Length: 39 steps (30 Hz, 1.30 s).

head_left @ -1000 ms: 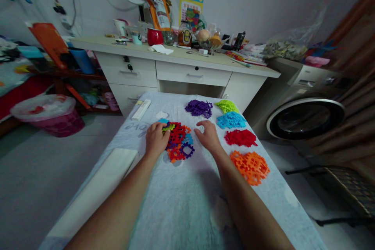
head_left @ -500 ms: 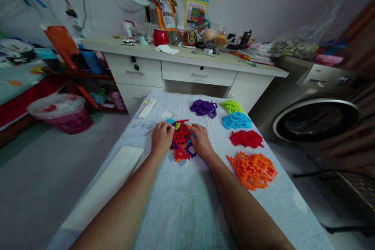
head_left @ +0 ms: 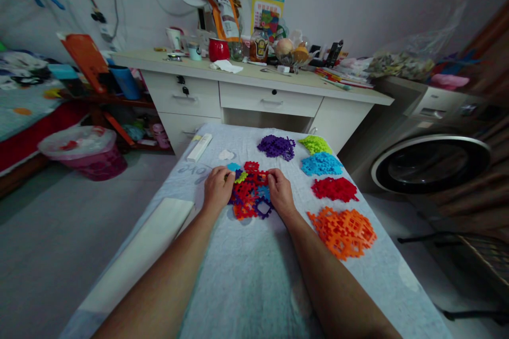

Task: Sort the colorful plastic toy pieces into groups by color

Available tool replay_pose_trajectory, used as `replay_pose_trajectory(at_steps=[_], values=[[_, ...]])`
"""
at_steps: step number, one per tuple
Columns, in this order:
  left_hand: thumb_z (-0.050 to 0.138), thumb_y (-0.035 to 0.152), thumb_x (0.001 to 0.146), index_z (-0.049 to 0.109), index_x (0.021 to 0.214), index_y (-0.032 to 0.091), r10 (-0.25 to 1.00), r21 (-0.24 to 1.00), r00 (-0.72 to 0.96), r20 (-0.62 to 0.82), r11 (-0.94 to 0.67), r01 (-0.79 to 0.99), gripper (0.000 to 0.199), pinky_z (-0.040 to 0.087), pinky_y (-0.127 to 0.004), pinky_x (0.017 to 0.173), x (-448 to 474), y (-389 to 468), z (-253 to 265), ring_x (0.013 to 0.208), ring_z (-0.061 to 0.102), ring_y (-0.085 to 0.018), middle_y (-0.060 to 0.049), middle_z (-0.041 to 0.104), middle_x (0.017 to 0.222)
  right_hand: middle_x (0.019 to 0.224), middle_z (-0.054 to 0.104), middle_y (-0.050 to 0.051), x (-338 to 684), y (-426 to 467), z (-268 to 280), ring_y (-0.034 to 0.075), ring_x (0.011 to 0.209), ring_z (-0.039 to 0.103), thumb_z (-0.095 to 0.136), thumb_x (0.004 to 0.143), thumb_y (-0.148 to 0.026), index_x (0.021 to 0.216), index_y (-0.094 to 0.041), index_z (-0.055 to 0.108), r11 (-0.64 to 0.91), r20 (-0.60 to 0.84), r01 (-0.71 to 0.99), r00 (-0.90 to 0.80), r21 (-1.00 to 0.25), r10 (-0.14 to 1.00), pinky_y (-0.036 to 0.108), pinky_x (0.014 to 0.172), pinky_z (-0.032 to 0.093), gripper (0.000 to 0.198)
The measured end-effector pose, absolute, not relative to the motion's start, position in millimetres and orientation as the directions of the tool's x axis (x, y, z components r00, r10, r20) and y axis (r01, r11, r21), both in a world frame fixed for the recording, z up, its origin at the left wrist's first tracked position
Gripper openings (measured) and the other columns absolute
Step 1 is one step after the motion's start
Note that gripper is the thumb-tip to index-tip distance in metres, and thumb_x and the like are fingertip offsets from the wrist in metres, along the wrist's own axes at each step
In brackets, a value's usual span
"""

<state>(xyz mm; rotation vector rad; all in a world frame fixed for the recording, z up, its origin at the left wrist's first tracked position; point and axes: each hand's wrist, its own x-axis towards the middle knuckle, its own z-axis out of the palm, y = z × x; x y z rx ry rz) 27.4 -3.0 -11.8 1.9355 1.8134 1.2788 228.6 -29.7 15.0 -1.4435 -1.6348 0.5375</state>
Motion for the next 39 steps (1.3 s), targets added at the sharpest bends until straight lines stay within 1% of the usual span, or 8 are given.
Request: replay_pose_trajectory(at_steps=[3, 5, 9, 13, 20, 28, 33, 39], values=[[0.045, 0.040, 0.091, 0.068, 0.089, 0.022, 0.889, 0.667, -0.122, 0.442, -0.234, 0.708, 0.029, 0.048, -0.038, 0.097, 27, -3, -13, 0.102, 0.062, -0.023, -0.007, 0.067, 0.102, 0.073, 0.062, -0.001, 234, -27, 11, 0.018, 0.069, 0.059, 0.037, 0.095, -0.034, 0.111, -0.020, 0.059, 0.154, 0.269, 0.566, 0.125, -0.810, 0.955, 0.027, 0.068, 0.045, 0.031], [0.045, 0.040, 0.091, 0.068, 0.089, 0.022, 0.887, 0.666, -0.115, 0.447, -0.244, 0.705, 0.030, 0.048, -0.037, 0.097, 27, -3, -14, 0.102, 0.061, -0.023, -0.007, 0.067, 0.102, 0.075, 0.064, 0.001, 238, -25, 9, 0.018, 0.072, 0.060, 0.039, 0.094, -0.032, 0.114, -0.019, 0.060, 0.118, 0.251, 0.614, 0.135, -0.781, 0.959, 0.028, 0.071, 0.046, 0.032], [0.044, 0.041, 0.090, 0.068, 0.087, 0.021, 0.889, 0.675, -0.115, 0.443, -0.246, 0.696, 0.031, 0.047, -0.038, 0.096, 27, -4, -12, 0.101, 0.061, -0.023, -0.008, 0.067, 0.100, 0.116, 0.065, 0.011, 246, -23, 8, 0.024, 0.109, 0.057, 0.051, 0.082, -0.023, 0.116, -0.017, 0.063, 0.173, 0.290, 0.747, 0.028, -0.642, 0.957, 0.037, 0.098, 0.041, 0.038], [0.044, 0.040, 0.090, 0.068, 0.087, 0.020, 0.900, 0.677, -0.113, 0.422, -0.230, 0.699, 0.031, 0.047, -0.039, 0.096, 27, -4, -9, 0.101, 0.061, -0.024, -0.009, 0.067, 0.100, 0.145, 0.049, 0.011, 250, -25, 9, 0.028, 0.132, 0.040, 0.057, 0.068, -0.015, 0.138, -0.017, 0.050, 0.260, 0.224, 0.768, -0.155, -0.585, 0.962, 0.044, 0.107, 0.033, 0.070], [0.045, 0.039, 0.089, 0.068, 0.088, 0.020, 0.896, 0.680, -0.117, 0.428, -0.234, 0.695, 0.030, 0.047, -0.038, 0.096, 26, -3, -10, 0.102, 0.061, -0.024, -0.009, 0.067, 0.101, 0.130, 0.061, 0.007, 248, -27, 17, 0.027, 0.121, 0.048, 0.059, 0.071, -0.016, 0.130, -0.021, 0.057, 0.287, 0.156, 0.801, -0.241, -0.525, 0.958, 0.044, 0.105, 0.033, 0.059], [0.045, 0.039, 0.089, 0.066, 0.084, 0.021, 0.889, 0.670, -0.102, 0.445, -0.256, 0.696, 0.029, 0.047, -0.037, 0.096, 26, -2, -12, 0.101, 0.061, -0.023, -0.008, 0.067, 0.098, 0.122, 0.063, 0.013, 303, -23, 62, 0.029, 0.112, 0.055, 0.067, 0.077, -0.029, 0.128, -0.018, 0.060, 0.163, 0.238, 0.915, -0.076, -0.370, 0.968, 0.044, 0.098, 0.040, 0.052], [0.045, 0.039, 0.088, 0.066, 0.083, 0.021, 0.892, 0.671, -0.105, 0.440, -0.248, 0.699, 0.028, 0.047, -0.038, 0.096, 26, -2, -12, 0.100, 0.061, -0.024, -0.008, 0.066, 0.099, 0.123, 0.063, 0.012, 371, -36, 78, 0.032, 0.112, 0.057, 0.067, 0.076, -0.028, 0.124, -0.021, 0.064, -0.120, 0.174, 0.965, 0.163, -0.232, 0.971, 0.045, 0.094, 0.044, 0.049], [0.046, 0.039, 0.087, 0.067, 0.084, 0.021, 0.887, 0.658, -0.096, 0.451, -0.257, 0.708, 0.028, 0.047, -0.038, 0.096, 26, -1, -14, 0.099, 0.061, -0.024, -0.008, 0.066, 0.099, 0.126, 0.057, 0.016, 406, -51, 74, 0.037, 0.115, 0.055, 0.067, 0.076, -0.031, 0.129, -0.024, 0.062, -0.423, 0.080, 0.898, 0.433, -0.118, 0.898, 0.048, 0.089, 0.046, 0.054]])
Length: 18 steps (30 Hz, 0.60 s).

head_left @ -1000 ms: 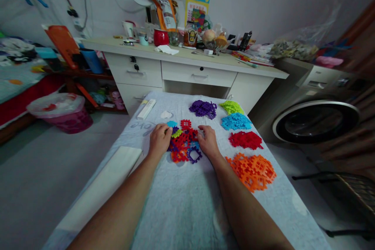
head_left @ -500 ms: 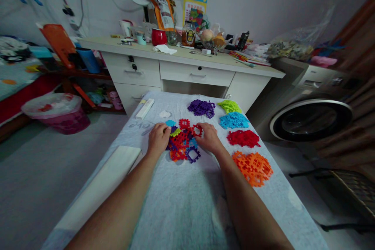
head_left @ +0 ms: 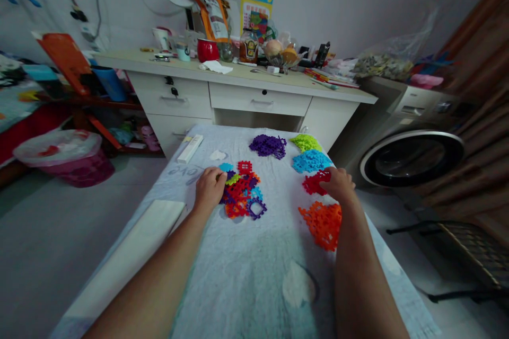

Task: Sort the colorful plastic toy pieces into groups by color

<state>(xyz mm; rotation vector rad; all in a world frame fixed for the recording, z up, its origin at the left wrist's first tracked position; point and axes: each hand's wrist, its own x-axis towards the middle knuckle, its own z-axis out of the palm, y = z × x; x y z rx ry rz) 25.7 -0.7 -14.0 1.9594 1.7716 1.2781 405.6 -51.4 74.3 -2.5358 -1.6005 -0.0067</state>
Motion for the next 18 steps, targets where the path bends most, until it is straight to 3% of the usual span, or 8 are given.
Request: replay_pose_trajectory(at_steps=[8, 11, 15, 18], values=[[0.046, 0.039, 0.089, 0.067, 0.085, 0.021, 0.880, 0.644, -0.082, 0.468, -0.276, 0.713, 0.029, 0.046, -0.038, 0.096, 25, 0, -16, 0.100, 0.061, -0.024, -0.008, 0.067, 0.098, 0.124, 0.056, 0.019, 410, -54, 72, 0.039, 0.118, 0.050, 0.065, 0.077, -0.033, 0.124, -0.021, 0.063, -0.553, 0.046, 0.825, 0.561, -0.117, 0.826, 0.053, 0.092, 0.041, 0.049], [0.046, 0.039, 0.088, 0.067, 0.084, 0.021, 0.884, 0.644, -0.083, 0.460, -0.268, 0.717, 0.028, 0.046, -0.038, 0.096, 25, 0, -15, 0.099, 0.061, -0.024, -0.008, 0.066, 0.097, 0.128, 0.053, 0.019, 405, -52, 73, 0.039, 0.119, 0.048, 0.065, 0.078, -0.035, 0.128, -0.020, 0.061, -0.554, 0.116, 0.819, 0.571, -0.151, 0.812, 0.054, 0.095, 0.038, 0.053], [0.046, 0.038, 0.088, 0.067, 0.084, 0.021, 0.888, 0.636, -0.083, 0.452, -0.256, 0.728, 0.028, 0.047, -0.037, 0.095, 26, 0, -14, 0.099, 0.061, -0.023, -0.008, 0.066, 0.097, 0.132, 0.051, 0.017, 374, -43, 73, 0.037, 0.121, 0.045, 0.061, 0.081, -0.032, 0.128, -0.020, 0.061, -0.386, 0.276, 0.887, 0.449, -0.254, 0.850, 0.052, 0.097, 0.037, 0.048], [0.046, 0.038, 0.088, 0.067, 0.084, 0.021, 0.895, 0.639, -0.094, 0.437, -0.235, 0.733, 0.027, 0.047, -0.037, 0.095, 27, 0, -14, 0.099, 0.061, -0.023, -0.008, 0.065, 0.098, 0.129, 0.056, 0.014, 332, -36, 66, 0.033, 0.118, 0.048, 0.059, 0.084, -0.030, 0.123, -0.021, 0.063, -0.085, 0.322, 0.932, 0.206, -0.351, 0.924, 0.049, 0.098, 0.038, 0.040]])
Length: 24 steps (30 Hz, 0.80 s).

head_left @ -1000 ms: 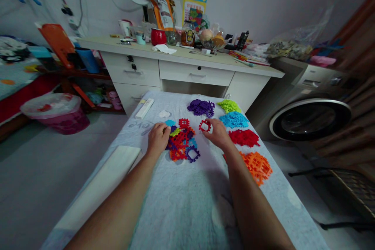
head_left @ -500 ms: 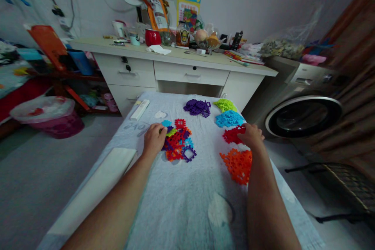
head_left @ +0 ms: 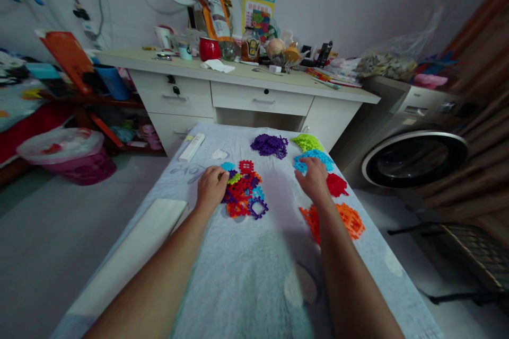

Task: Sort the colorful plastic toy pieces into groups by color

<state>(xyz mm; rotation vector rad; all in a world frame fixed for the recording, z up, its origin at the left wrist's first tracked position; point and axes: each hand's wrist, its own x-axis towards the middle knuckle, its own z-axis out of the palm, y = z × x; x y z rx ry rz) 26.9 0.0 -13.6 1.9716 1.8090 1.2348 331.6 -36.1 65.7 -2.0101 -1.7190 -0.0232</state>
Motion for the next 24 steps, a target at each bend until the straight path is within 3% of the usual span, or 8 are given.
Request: replay_pose_trajectory(at_steps=[3, 6, 11, 17, 24], values=[[0.047, 0.038, 0.088, 0.067, 0.084, 0.021, 0.898, 0.645, -0.101, 0.429, -0.226, 0.730, 0.026, 0.046, -0.037, 0.095, 27, -1, -12, 0.101, 0.061, -0.024, -0.008, 0.066, 0.100, 0.123, 0.061, 0.012, 287, -36, 50, 0.029, 0.115, 0.052, 0.058, 0.086, -0.027, 0.118, -0.020, 0.065, 0.204, 0.264, 0.876, -0.092, -0.436, 0.960, 0.046, 0.100, 0.039, 0.033], [0.047, 0.037, 0.088, 0.066, 0.083, 0.021, 0.895, 0.652, -0.101, 0.435, -0.236, 0.720, 0.025, 0.046, -0.038, 0.095, 28, -2, -9, 0.100, 0.060, -0.024, -0.008, 0.066, 0.099, 0.132, 0.059, 0.012, 255, -38, 31, 0.029, 0.122, 0.049, 0.055, 0.090, -0.028, 0.127, -0.021, 0.060, 0.305, 0.227, 0.824, -0.219, -0.478, 0.949, 0.047, 0.103, 0.037, 0.038], [0.049, 0.032, 0.086, 0.064, 0.085, 0.022, 0.877, 0.643, -0.098, 0.471, -0.265, 0.718, 0.018, 0.045, -0.039, 0.096, 28, -4, -7, 0.101, 0.060, -0.024, -0.006, 0.067, 0.095, 0.154, 0.039, 0.013, 239, -34, 10, 0.030, 0.138, 0.033, 0.045, 0.095, -0.032, 0.147, -0.019, 0.042, 0.356, 0.220, 0.804, -0.283, -0.477, 0.934, 0.053, 0.109, 0.031, 0.054], [0.050, 0.032, 0.088, 0.068, 0.100, 0.020, 0.880, 0.623, -0.056, 0.471, -0.287, 0.727, 0.024, 0.044, -0.040, 0.102, 28, -2, -12, 0.111, 0.060, -0.025, -0.009, 0.068, 0.114, 0.156, 0.038, 0.006, 234, -28, 5, 0.031, 0.144, 0.024, 0.037, 0.099, -0.041, 0.150, -0.024, 0.038, 0.398, 0.213, 0.790, -0.337, -0.466, 0.917, 0.053, 0.113, 0.023, 0.053], [0.048, 0.032, 0.089, 0.069, 0.095, 0.021, 0.884, 0.599, -0.010, 0.468, -0.309, 0.739, 0.024, 0.046, -0.038, 0.097, 28, -4, -10, 0.105, 0.062, -0.024, -0.007, 0.070, 0.107, 0.137, 0.054, 0.010, 232, -32, 11, 0.028, 0.127, 0.041, 0.044, 0.096, -0.036, 0.135, -0.022, 0.054, 0.398, 0.208, 0.789, -0.339, -0.469, 0.917, 0.047, 0.108, 0.028, 0.043]])
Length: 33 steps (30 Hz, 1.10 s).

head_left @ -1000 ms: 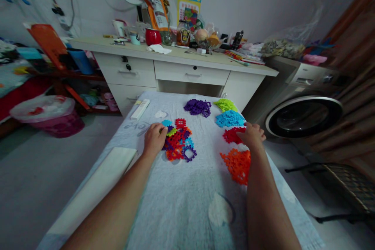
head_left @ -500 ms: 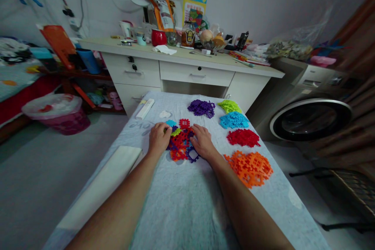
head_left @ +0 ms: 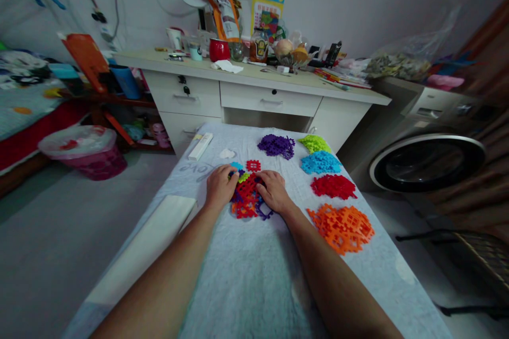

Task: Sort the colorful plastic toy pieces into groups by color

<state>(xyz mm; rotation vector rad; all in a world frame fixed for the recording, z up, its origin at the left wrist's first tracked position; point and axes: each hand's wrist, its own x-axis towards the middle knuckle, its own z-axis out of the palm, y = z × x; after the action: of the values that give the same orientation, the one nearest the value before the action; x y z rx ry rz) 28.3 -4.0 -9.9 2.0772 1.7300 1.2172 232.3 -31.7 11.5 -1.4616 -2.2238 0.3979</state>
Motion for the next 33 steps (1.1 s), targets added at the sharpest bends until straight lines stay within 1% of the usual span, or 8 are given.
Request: replay_pose_trajectory(at_steps=[5, 11, 14, 17, 20, 23, 28, 33], values=[[0.049, 0.033, 0.089, 0.068, 0.092, 0.023, 0.886, 0.594, -0.008, 0.464, -0.304, 0.745, 0.022, 0.046, -0.038, 0.095, 28, -4, -9, 0.101, 0.063, -0.023, -0.006, 0.070, 0.102, 0.118, 0.056, 0.012, 234, -33, 12, 0.028, 0.113, 0.047, 0.061, 0.083, -0.033, 0.134, -0.017, 0.055, 0.324, 0.203, 0.815, -0.257, -0.479, 0.945, 0.045, 0.102, 0.035, 0.053], [0.050, 0.033, 0.088, 0.067, 0.091, 0.024, 0.894, 0.593, -0.022, 0.448, -0.279, 0.756, 0.020, 0.046, -0.037, 0.093, 28, -4, -9, 0.100, 0.063, -0.023, -0.005, 0.070, 0.101, 0.110, 0.056, 0.012, 237, -35, 12, 0.028, 0.107, 0.050, 0.072, 0.077, -0.036, 0.134, -0.017, 0.054, 0.275, 0.215, 0.813, -0.188, -0.513, 0.958, 0.044, 0.097, 0.041, 0.063], [0.050, 0.033, 0.088, 0.067, 0.092, 0.023, 0.896, 0.594, -0.027, 0.443, -0.271, 0.758, 0.020, 0.046, -0.038, 0.093, 29, -5, -8, 0.101, 0.063, -0.024, -0.006, 0.070, 0.102, 0.108, 0.057, 0.010, 242, -37, 10, 0.027, 0.106, 0.052, 0.074, 0.076, -0.036, 0.126, -0.019, 0.058, 0.284, 0.243, 0.790, -0.175, -0.543, 0.954, 0.042, 0.096, 0.042, 0.055], [0.049, 0.033, 0.088, 0.067, 0.092, 0.023, 0.897, 0.594, -0.022, 0.442, -0.275, 0.756, 0.021, 0.046, -0.038, 0.093, 29, -6, -6, 0.101, 0.062, -0.024, -0.006, 0.070, 0.102, 0.103, 0.060, 0.008, 247, -37, 8, 0.023, 0.100, 0.055, 0.070, 0.078, -0.029, 0.110, -0.019, 0.063, 0.303, 0.303, 0.739, -0.139, -0.602, 0.943, 0.038, 0.093, 0.045, 0.034], [0.050, 0.032, 0.087, 0.067, 0.091, 0.023, 0.898, 0.600, -0.019, 0.439, -0.278, 0.750, 0.020, 0.046, -0.038, 0.092, 30, -6, -5, 0.099, 0.063, -0.024, -0.006, 0.070, 0.101, 0.091, 0.063, 0.004, 252, -34, 11, 0.018, 0.085, 0.058, 0.061, 0.081, -0.024, 0.095, -0.020, 0.064, 0.278, 0.292, 0.655, -0.090, -0.702, 0.952, 0.031, 0.080, 0.048, 0.015], [0.050, 0.032, 0.086, 0.067, 0.090, 0.023, 0.897, 0.598, -0.018, 0.441, -0.279, 0.751, 0.019, 0.046, -0.037, 0.092, 30, -5, -5, 0.099, 0.063, -0.023, -0.006, 0.070, 0.099, 0.081, 0.065, 0.001, 265, -31, 25, 0.016, 0.072, 0.058, 0.058, 0.081, -0.030, 0.093, -0.020, 0.065, 0.241, 0.259, 0.601, -0.058, -0.762, 0.964, 0.028, 0.068, 0.048, 0.017], [0.050, 0.032, 0.087, 0.067, 0.090, 0.023, 0.895, 0.596, -0.018, 0.445, -0.281, 0.753, 0.020, 0.046, -0.038, 0.093, 30, -4, -6, 0.099, 0.063, -0.023, -0.006, 0.070, 0.101, 0.082, 0.070, 0.005, 323, -30, 63, 0.019, 0.074, 0.061, 0.058, 0.080, -0.037, 0.096, -0.018, 0.072, 0.140, 0.327, 0.739, 0.114, -0.659, 0.938, 0.031, 0.072, 0.048, 0.028], [0.051, 0.032, 0.086, 0.068, 0.090, 0.023, 0.897, 0.590, -0.019, 0.441, -0.274, 0.759, 0.020, 0.046, -0.040, 0.094, 30, -4, -6, 0.101, 0.063, -0.025, -0.007, 0.070, 0.102, 0.092, 0.072, 0.010, 396, -40, 82, 0.024, 0.084, 0.063, 0.058, 0.080, -0.033, 0.094, -0.017, 0.076, -0.196, 0.333, 0.888, 0.349, -0.415, 0.876, 0.033, 0.077, 0.046, 0.028]])
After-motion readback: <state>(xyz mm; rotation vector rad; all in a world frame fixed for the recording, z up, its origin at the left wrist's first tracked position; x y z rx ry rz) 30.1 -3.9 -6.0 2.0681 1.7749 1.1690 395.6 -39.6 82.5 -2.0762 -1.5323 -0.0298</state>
